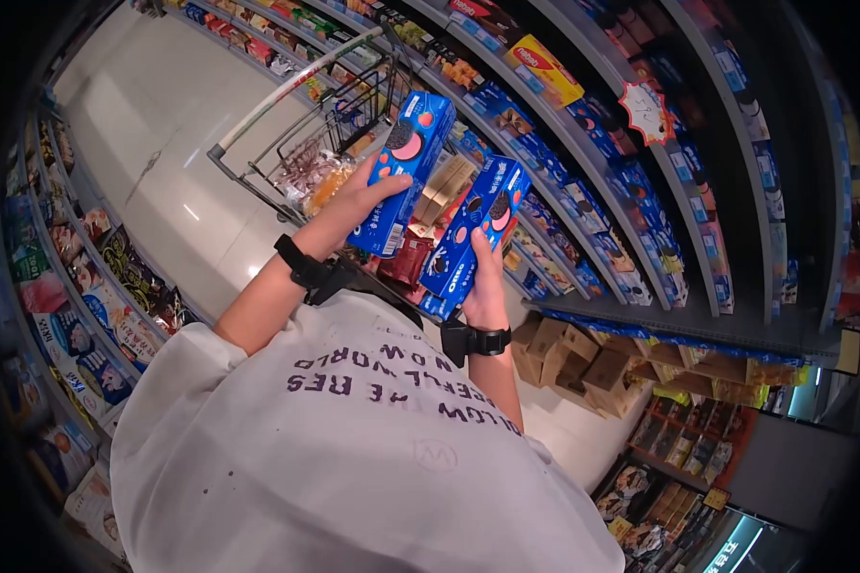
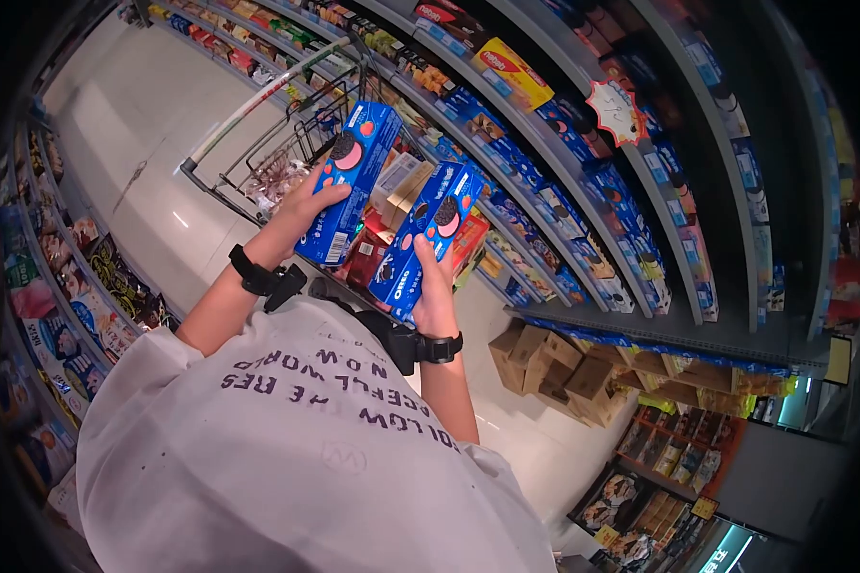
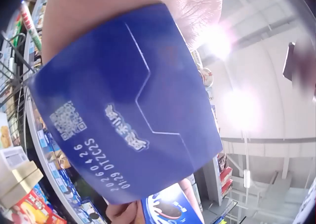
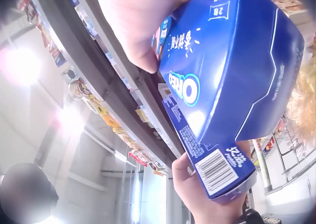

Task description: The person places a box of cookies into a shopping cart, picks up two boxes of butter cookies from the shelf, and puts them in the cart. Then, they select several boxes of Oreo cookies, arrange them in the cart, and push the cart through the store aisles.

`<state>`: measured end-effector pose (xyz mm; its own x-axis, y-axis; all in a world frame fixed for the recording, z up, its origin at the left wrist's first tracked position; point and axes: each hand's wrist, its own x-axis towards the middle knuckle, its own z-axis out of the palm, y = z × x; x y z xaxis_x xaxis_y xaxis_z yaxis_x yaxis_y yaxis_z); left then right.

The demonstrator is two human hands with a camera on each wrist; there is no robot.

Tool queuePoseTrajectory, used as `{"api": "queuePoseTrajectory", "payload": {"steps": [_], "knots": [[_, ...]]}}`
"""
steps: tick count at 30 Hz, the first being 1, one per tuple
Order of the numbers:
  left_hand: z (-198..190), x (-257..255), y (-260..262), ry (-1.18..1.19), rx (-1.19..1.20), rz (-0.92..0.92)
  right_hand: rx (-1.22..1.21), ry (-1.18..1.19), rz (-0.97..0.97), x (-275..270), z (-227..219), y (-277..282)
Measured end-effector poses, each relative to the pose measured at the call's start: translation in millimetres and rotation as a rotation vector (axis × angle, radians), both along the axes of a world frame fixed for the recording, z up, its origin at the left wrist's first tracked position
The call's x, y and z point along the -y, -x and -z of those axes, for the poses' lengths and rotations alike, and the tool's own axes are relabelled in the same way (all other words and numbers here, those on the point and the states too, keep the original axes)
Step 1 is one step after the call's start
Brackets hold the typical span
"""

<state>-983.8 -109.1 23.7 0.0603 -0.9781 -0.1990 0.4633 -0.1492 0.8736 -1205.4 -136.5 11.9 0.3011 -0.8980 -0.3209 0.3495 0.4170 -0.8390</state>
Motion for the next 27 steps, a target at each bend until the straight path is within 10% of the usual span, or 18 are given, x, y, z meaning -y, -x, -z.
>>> {"api": "queuePoseTrajectory", "payload": {"steps": [27], "knots": [[21,6,2,0.094,-0.124,0.188,0.171,-0.086,-0.028,-5,-16,7]]}}
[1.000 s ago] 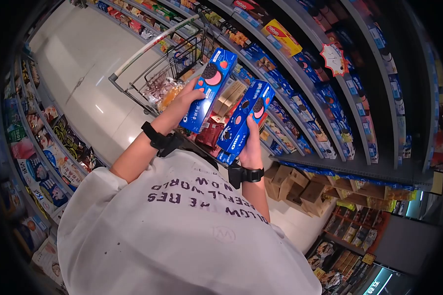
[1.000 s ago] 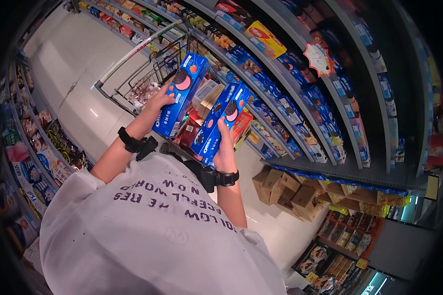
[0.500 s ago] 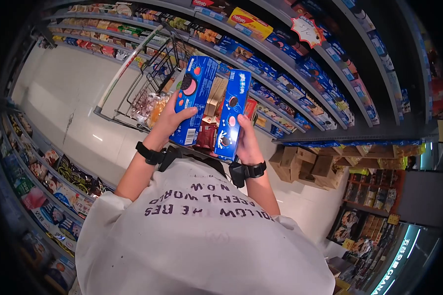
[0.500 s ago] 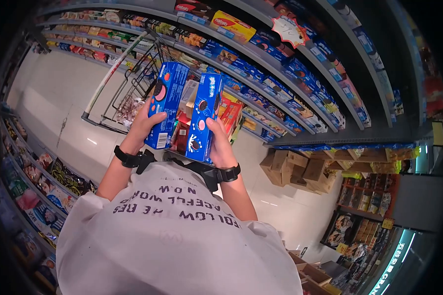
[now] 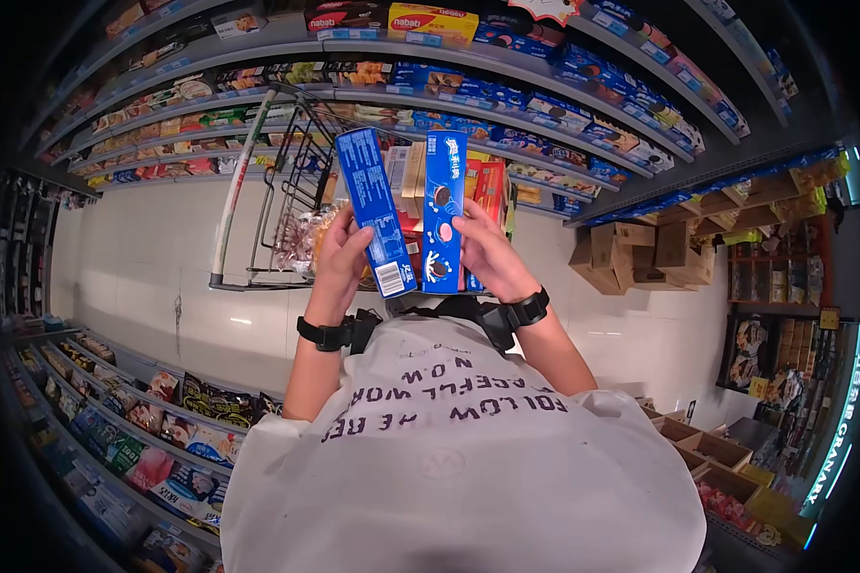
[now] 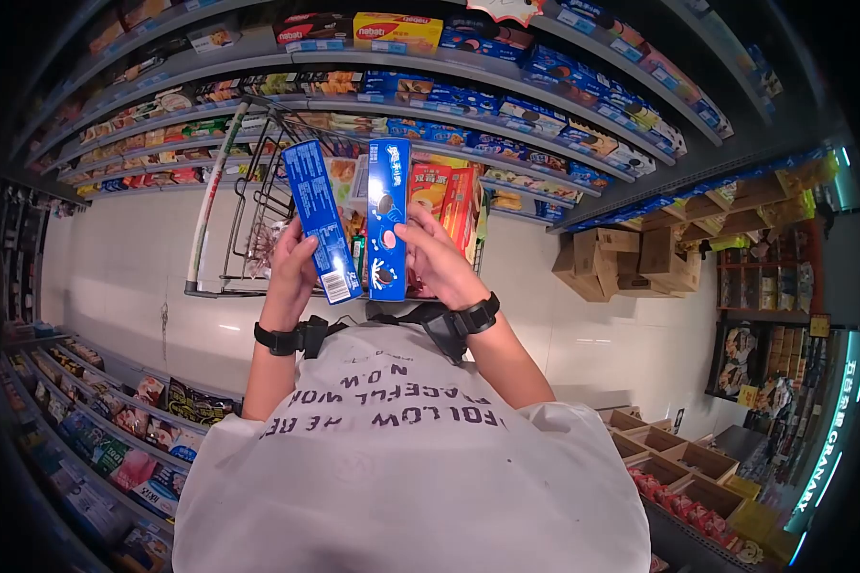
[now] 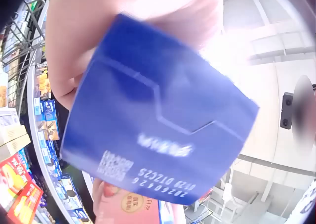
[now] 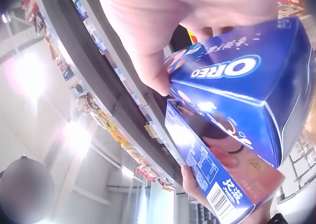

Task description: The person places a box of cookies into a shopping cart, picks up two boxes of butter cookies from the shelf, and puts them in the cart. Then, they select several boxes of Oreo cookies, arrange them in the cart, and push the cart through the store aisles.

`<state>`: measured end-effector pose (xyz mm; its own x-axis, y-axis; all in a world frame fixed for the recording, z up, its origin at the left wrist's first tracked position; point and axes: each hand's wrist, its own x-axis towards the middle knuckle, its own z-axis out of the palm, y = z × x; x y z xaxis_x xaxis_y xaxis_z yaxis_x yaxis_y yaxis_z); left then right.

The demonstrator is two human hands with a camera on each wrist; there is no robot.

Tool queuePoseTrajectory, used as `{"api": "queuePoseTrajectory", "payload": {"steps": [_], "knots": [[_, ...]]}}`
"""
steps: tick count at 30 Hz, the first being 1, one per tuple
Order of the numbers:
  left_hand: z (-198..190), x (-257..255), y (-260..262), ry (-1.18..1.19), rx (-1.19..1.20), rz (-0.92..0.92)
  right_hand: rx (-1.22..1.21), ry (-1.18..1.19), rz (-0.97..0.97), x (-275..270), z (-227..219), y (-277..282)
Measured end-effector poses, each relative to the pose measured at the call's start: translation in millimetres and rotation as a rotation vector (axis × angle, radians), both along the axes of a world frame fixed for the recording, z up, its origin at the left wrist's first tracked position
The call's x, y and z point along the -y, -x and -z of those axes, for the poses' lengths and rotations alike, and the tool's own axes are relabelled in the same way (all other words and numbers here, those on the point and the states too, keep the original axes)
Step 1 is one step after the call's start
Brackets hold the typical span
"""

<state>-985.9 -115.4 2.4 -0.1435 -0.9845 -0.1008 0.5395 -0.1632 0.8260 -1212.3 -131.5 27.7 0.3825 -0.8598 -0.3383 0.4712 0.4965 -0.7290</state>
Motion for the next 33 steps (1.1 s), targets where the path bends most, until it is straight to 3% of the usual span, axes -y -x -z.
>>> {"api": "queuePoseTrajectory", "payload": {"steps": [7,10,13,17,19,23,28,33], "knots": [[9,-3,4,-0.079,-0.068,0.034,-0.052,-0.076,-0.019,-7,-4,4],[18,-6,10,-0.297,-0.191,-0.107,-0.02,-0.15,0.059,-9,7,5],[28,-7,4,-0.467,-0.251,0.0,0.049,-0.244,0.09,-11,16,10],[36,1,14,-0.451,-0.15,-0.035,-0.05,-0.3,0.157,-13,14,16],[26,2,26,-0.413,-0.124,-0.111,-0.137,-0.221,0.136,-16,14,17],[42,7,31,-0.26,0.066,-0.033,-0.292,-0.07,0.163,-20,13,22],[36,9,48,-0.245,-0.145,0.087,-0.142,-0.089,0.143,-26,9,43],[27,14,66,-0.207,-0.135,0.156,-0.04,-0.085,0.147,-31,11,81]]}}
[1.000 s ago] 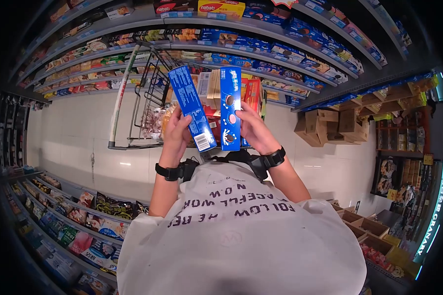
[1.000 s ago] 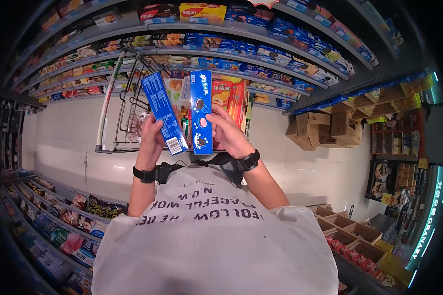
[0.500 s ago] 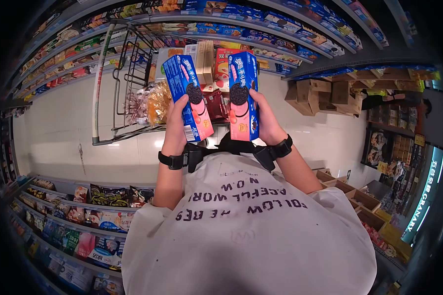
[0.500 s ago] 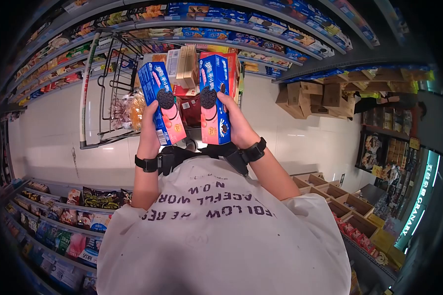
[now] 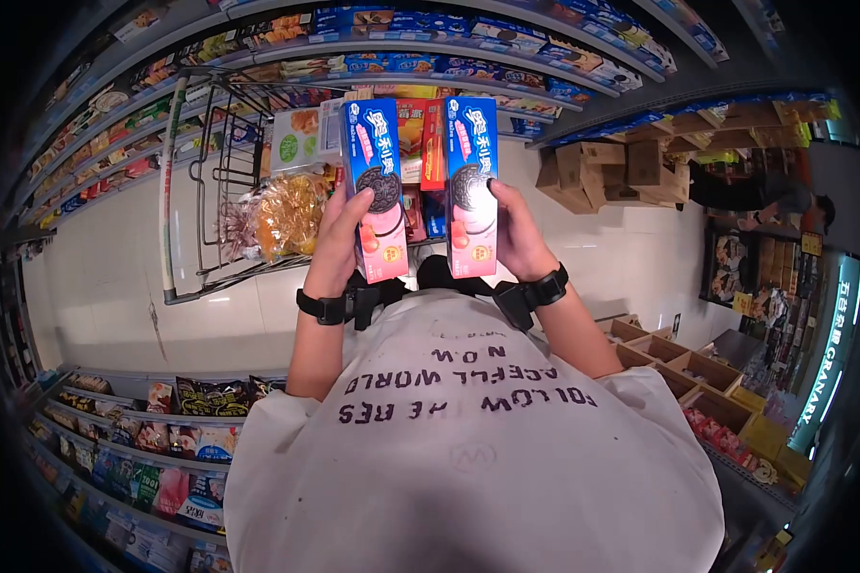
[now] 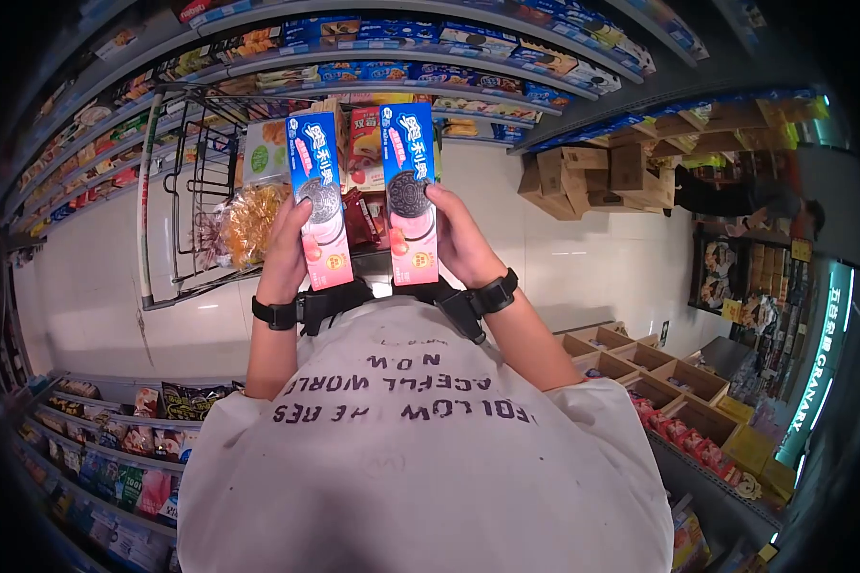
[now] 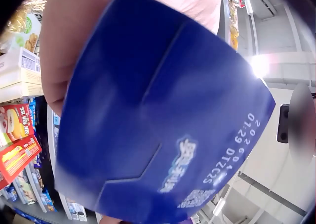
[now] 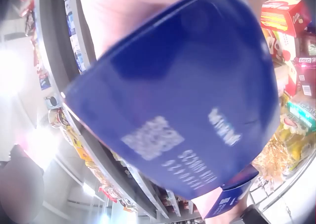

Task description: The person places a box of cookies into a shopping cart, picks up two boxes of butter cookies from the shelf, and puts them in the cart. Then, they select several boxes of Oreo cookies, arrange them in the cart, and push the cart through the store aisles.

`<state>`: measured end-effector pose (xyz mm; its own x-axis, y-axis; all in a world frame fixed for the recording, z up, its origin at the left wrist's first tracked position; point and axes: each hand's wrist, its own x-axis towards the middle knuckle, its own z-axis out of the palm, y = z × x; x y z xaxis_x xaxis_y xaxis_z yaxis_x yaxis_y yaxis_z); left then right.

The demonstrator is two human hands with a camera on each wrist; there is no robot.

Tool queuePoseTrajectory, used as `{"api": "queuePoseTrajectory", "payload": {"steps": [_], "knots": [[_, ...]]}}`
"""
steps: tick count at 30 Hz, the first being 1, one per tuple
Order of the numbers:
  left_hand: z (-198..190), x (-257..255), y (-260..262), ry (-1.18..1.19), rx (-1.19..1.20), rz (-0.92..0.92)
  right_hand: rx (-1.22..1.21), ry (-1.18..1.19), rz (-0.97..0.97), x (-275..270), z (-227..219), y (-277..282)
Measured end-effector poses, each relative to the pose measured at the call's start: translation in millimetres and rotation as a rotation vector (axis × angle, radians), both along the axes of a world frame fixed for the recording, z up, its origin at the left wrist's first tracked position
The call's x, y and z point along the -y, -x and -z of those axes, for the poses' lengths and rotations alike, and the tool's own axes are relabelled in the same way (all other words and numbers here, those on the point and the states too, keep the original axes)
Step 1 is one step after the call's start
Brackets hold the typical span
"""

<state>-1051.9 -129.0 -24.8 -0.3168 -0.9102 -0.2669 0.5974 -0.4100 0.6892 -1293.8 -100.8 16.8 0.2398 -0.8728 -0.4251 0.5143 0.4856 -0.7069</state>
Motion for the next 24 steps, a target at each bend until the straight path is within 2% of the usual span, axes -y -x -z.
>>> {"api": "queuePoseTrajectory", "payload": {"steps": [4,7,10,14,16,17,18,20,21,23,24], "knots": [[-14,3,21,0.056,0.034,0.043,0.077,-0.023,0.091,-1,-6,33],[-35,-4,38,-0.007,0.083,0.061,0.047,0.007,0.113,-6,2,58],[-37,-8,55,0.05,0.133,0.059,0.039,-0.017,0.172,-13,-3,79],[-45,-18,80,0.107,0.208,-0.008,0.109,-0.035,0.135,-21,7,110],[-48,-23,92,0.103,0.209,0.004,0.228,-0.075,0.133,-23,15,122],[-37,-24,89,0.055,0.187,0.059,0.27,-0.083,0.114,-24,17,129],[-35,-27,98,0.058,0.172,0.034,0.278,-0.12,0.146,-27,6,131],[-33,-32,113,0.065,0.183,0.036,0.355,-0.039,0.082,-32,21,144],[-30,-35,117,0.028,0.126,-0.025,0.388,-0.008,0.07,-35,25,149],[-16,-40,117,-0.077,0.05,-0.12,0.143,0.151,0.146,-44,10,150],[-24,-44,124,-0.076,0.073,-0.101,0.164,0.151,0.169,-47,6,150]]}}
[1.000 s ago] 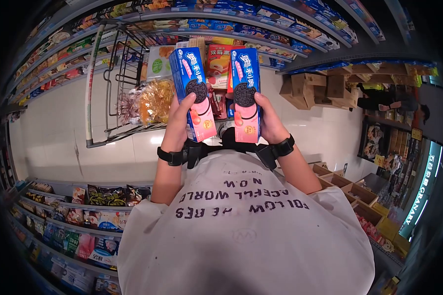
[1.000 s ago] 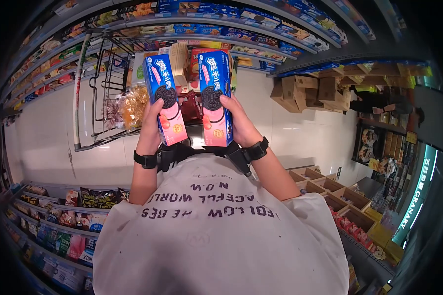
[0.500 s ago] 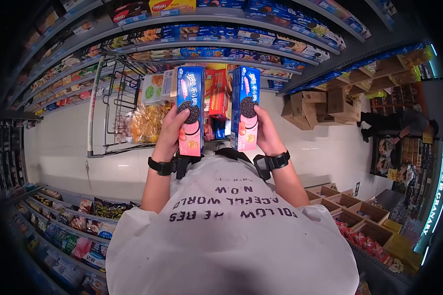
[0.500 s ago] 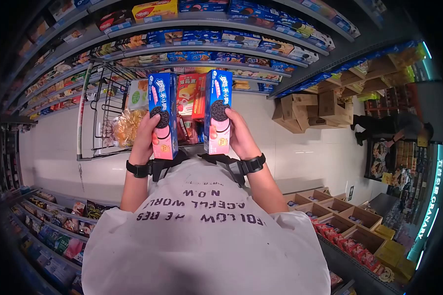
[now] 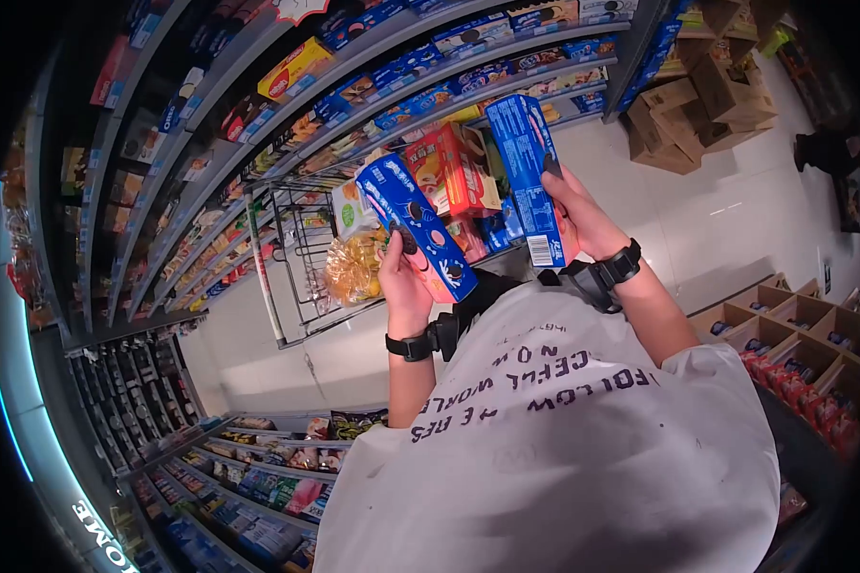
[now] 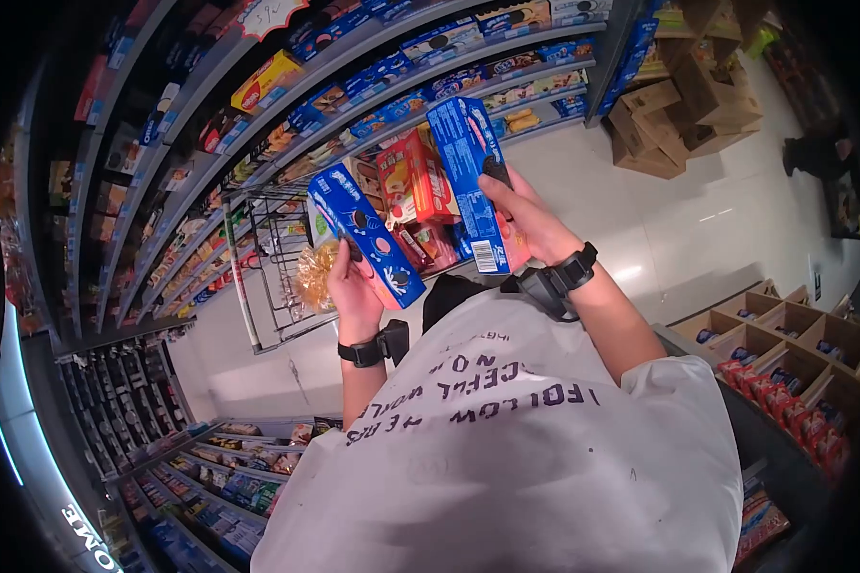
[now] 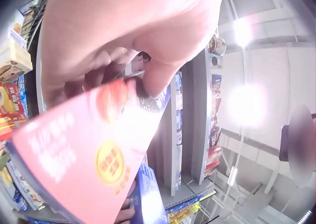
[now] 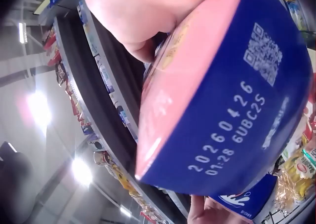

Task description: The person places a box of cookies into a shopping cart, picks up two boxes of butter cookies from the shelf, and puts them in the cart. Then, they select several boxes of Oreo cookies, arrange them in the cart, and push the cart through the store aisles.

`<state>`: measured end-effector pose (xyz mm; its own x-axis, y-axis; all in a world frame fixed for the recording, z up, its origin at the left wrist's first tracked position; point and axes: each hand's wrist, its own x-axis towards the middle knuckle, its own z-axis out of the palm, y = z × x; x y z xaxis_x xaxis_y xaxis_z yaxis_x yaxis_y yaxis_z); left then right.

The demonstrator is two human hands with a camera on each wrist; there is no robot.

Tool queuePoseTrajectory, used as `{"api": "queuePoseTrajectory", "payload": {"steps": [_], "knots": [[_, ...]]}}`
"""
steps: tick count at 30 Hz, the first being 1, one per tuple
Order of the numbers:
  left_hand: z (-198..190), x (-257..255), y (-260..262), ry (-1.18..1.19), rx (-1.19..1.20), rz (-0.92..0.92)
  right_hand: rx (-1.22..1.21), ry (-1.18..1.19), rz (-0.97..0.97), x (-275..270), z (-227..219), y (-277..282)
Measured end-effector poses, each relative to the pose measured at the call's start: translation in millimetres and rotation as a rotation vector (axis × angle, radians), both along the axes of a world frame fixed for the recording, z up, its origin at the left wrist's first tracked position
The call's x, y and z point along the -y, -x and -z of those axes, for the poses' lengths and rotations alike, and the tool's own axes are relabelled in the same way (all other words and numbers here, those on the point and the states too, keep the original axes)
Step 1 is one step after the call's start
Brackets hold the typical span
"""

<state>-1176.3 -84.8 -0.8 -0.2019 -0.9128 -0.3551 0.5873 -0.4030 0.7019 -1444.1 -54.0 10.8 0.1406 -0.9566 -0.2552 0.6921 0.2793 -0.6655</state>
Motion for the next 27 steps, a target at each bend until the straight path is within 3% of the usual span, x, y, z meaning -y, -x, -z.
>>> {"api": "queuePoseTrajectory", "payload": {"steps": [2,4,6,8,10,12,14,16,18,20,22,24,26,27], "knots": [[-22,-8,18,0.015,-0.039,0.023,-0.045,0.048,0.086,-3,-6,0],[-16,-10,18,-0.035,-0.019,-0.021,-0.06,0.088,0.026,-6,-5,7],[-16,-14,20,0.0,-0.068,0.176,0.15,0.026,-0.051,-10,-8,12],[-16,-15,25,-0.029,0.008,0.173,0.13,0.031,-0.04,-10,2,19],[-22,-16,29,-0.046,-0.231,0.283,0.214,0.094,-0.113,-8,12,23],[-26,-16,35,-0.046,-0.209,0.289,0.267,0.056,-0.073,-8,15,22],[-26,-17,36,-0.061,-0.383,0.272,0.398,0.03,-0.145,-6,15,26],[-23,-18,33,-0.055,-0.47,0.266,0.391,0.078,-0.153,-3,15,24],[-21,-22,29,-0.001,-0.533,0.136,0.286,0.078,-0.044,-2,13,23],[-16,-24,17,0.023,-0.391,0.051,0.293,0.091,-0.062,3,17,19],[-6,-26,9,0.004,0.047,-0.158,0.018,0.023,0.127,5,16,10],[3,-31,4,0.03,0.102,-0.073,-0.097,0.106,0.096,7,19,8],[13,-39,8,0.095,0.201,-0.032,-0.471,0.204,0.01,4,17,0],[16,-42,15,0.049,0.21,-0.013,-0.495,0.238,-0.038,2,18,-5]]}}
